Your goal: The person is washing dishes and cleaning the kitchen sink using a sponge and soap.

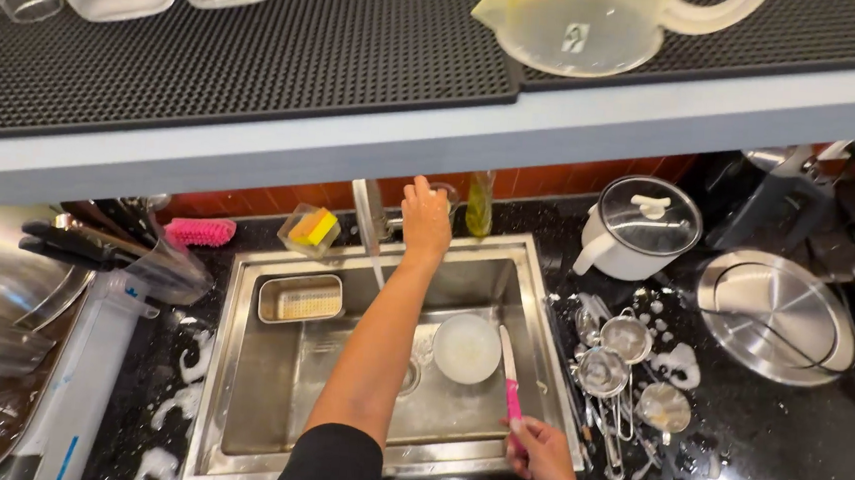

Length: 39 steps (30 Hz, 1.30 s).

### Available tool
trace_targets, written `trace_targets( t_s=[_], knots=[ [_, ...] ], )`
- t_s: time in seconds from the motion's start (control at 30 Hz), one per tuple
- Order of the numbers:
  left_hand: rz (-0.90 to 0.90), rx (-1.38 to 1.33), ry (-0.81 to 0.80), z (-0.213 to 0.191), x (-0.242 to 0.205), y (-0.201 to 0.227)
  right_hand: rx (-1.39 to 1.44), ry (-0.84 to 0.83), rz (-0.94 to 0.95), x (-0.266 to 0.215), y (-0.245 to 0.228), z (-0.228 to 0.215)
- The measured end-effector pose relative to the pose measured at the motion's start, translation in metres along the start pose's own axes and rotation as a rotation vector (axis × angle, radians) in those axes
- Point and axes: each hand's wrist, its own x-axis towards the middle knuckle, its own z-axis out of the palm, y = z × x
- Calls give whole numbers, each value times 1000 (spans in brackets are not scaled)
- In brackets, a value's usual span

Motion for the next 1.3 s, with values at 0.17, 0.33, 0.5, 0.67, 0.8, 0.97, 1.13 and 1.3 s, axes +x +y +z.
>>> trace_targets(
  t_s=[0.17,0.33,0.5,0.67,0.8,0.97,1.13,1.3],
  knots=[
    [161,235,-296,38,6,-6,27,-56,-2,37,29,-31],
    [164,167,-432,40,-7,-4,4,-98,57,46,24,-38],
    [105,-146,-91,-19,-90,49,-36,-67,29,7,1,-33],
    [-386,-685,-357,23,-208,73,-46,22,39,-18,-13,-28],
    [-1082,-1365,-644,12,-249,100,-23,70,-23,-25,-9,-34],
    [-1148,-1603,-735,-19,-249,111,-64,36,-42,-30,-18,2],
    [-1084,-1587,-682,-24,-240,49,-155,-87,-15,-2,-14,57],
    [-928,-1429,-395,-32,-215,-29,-411,-164,-113,68,3,104]
  ],
)
